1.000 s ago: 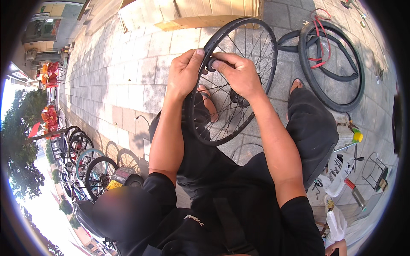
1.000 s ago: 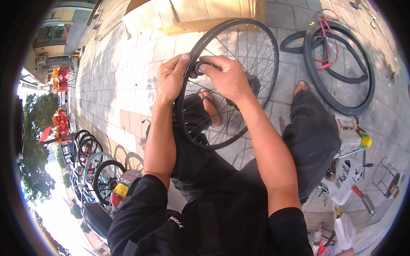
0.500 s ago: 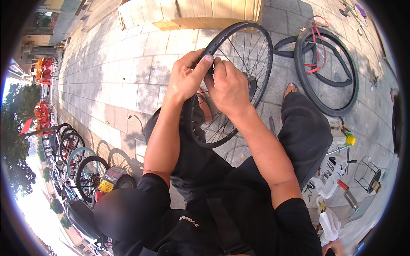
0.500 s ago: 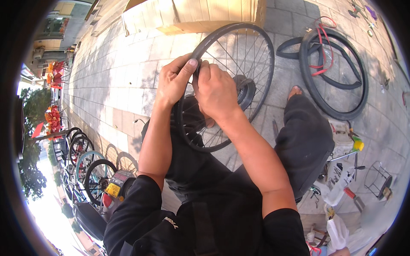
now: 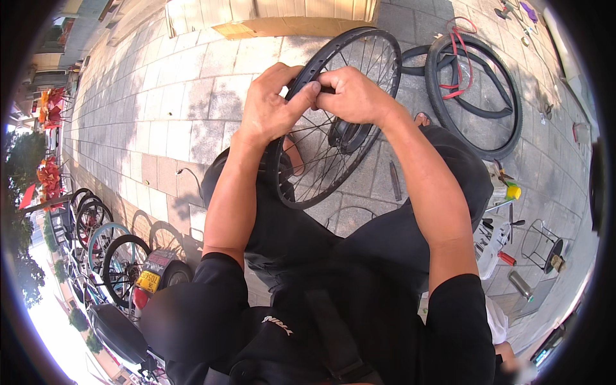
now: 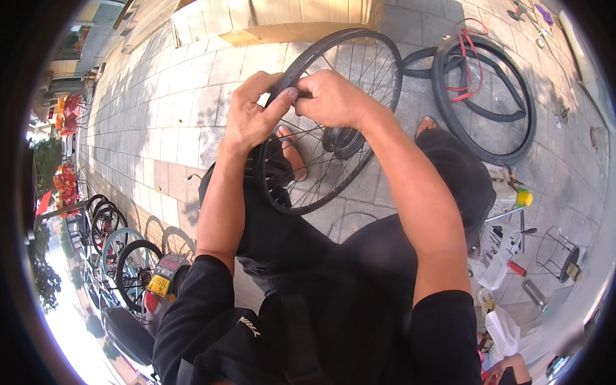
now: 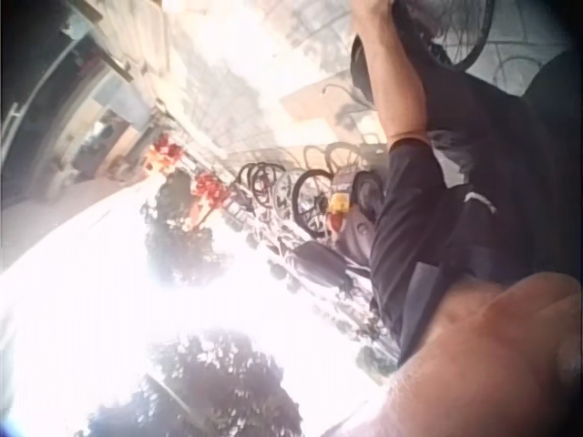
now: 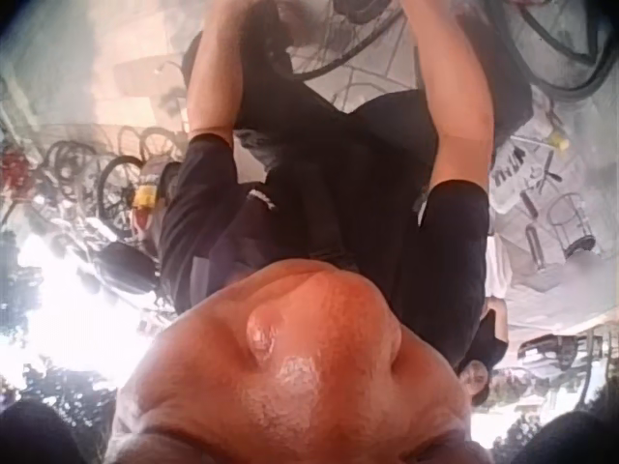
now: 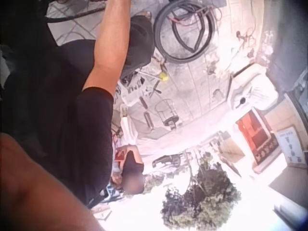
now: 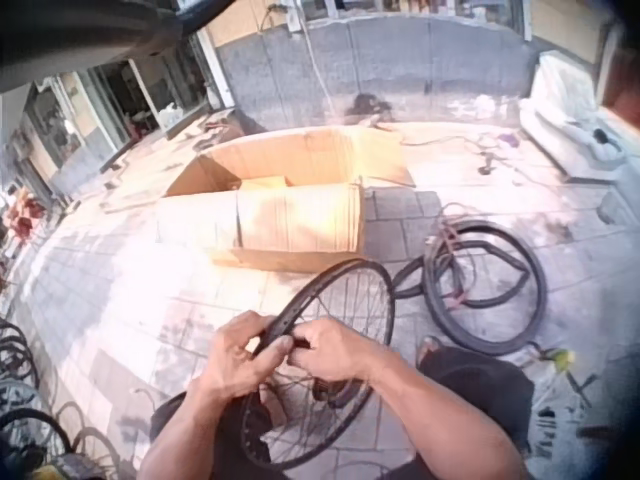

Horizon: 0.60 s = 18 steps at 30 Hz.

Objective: The person sits on the ground and works on a bicycle wheel, repeatedly pressing and adjusting the tire bead along the rim. They rotate the wheel and use both hands to seat the tire, occasionally inspecting the hub and spokes.

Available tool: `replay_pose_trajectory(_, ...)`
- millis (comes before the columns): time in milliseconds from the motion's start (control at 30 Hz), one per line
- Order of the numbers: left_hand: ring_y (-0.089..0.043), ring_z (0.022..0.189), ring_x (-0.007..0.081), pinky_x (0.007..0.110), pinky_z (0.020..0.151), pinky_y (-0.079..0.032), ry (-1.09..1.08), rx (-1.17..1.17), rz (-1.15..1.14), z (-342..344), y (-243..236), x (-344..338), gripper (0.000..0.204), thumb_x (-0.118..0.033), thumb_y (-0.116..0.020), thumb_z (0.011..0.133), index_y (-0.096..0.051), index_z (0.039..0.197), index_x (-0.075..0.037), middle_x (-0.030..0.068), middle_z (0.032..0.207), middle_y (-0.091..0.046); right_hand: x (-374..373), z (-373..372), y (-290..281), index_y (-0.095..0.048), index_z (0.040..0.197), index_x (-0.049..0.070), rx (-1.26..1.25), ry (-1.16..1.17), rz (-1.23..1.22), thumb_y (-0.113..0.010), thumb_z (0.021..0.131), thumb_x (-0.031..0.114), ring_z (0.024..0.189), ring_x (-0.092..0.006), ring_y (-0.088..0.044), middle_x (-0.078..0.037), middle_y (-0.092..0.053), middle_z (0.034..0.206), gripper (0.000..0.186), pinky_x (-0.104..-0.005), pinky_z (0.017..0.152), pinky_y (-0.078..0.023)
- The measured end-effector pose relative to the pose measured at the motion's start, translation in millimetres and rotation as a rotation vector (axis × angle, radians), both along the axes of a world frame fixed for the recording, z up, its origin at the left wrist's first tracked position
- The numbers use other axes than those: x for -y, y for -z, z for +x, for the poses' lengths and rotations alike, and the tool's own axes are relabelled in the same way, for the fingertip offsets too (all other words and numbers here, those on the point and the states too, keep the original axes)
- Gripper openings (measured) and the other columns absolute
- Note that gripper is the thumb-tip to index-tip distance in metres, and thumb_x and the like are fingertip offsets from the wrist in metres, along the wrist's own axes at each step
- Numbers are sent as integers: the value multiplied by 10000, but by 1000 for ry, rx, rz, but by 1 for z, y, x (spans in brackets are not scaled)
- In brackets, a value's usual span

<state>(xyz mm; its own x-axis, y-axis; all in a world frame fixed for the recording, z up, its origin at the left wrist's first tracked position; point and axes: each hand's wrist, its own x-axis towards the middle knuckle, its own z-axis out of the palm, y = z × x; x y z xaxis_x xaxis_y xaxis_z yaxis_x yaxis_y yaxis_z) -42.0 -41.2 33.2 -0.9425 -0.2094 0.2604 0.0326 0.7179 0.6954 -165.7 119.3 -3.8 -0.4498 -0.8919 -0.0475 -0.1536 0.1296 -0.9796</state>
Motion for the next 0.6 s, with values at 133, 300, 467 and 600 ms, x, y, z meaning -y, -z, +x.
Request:
replay_pose_trajectory(133, -707, 882, 223, 336, 816, -545, 81, 11, 79, 15, 1, 1, 254, -137, -778, 932, -754, 1142, 3, 127, 937, -722, -1, -5, -1, -771, 1046, -31, 54, -227, -70, -650, 952, 180, 854, -142, -722, -75, -789, 917, 261, -321, 810, -567)
replay_pose_trajectory(300, -707, 960, 403, 436, 857, -552, -65, 153, -273, 19, -13, -32, 357, -231, -704, 1015, -673, 1271, 17, 216, 1035, -718, -7, 27, 39, -790, 1089, -6, 85, 75, -142, -676, 955, 258, 861, -152, -728, -94, -793, 927, 317, -319, 823, -568)
replay_pose_trajectory(467, -661, 1065, 495, 529, 875, -535, -257, 27, -489, 41, 11, -62, 385, -260, -602, 1074, -603, 1331, 26, 279, 1190, -681, -15, 65, 48, -787, 971, -41, 490, 180, -440, -692, 971, 288, 805, -153, -699, -83, -769, 870, 343, -312, 775, -559)
replay_pose_trajectory(600, -637, 1075, 516, 547, 888, -519, -271, 58, -447, 46, 10, -79, 367, -207, -585, 1073, -560, 1320, 63, 310, 1182, -654, -31, 79, 68, -747, 1110, -36, 720, 153, -524, -586, 1092, 266, 844, -107, -628, -14, -711, 935, 343, -285, 804, -523)
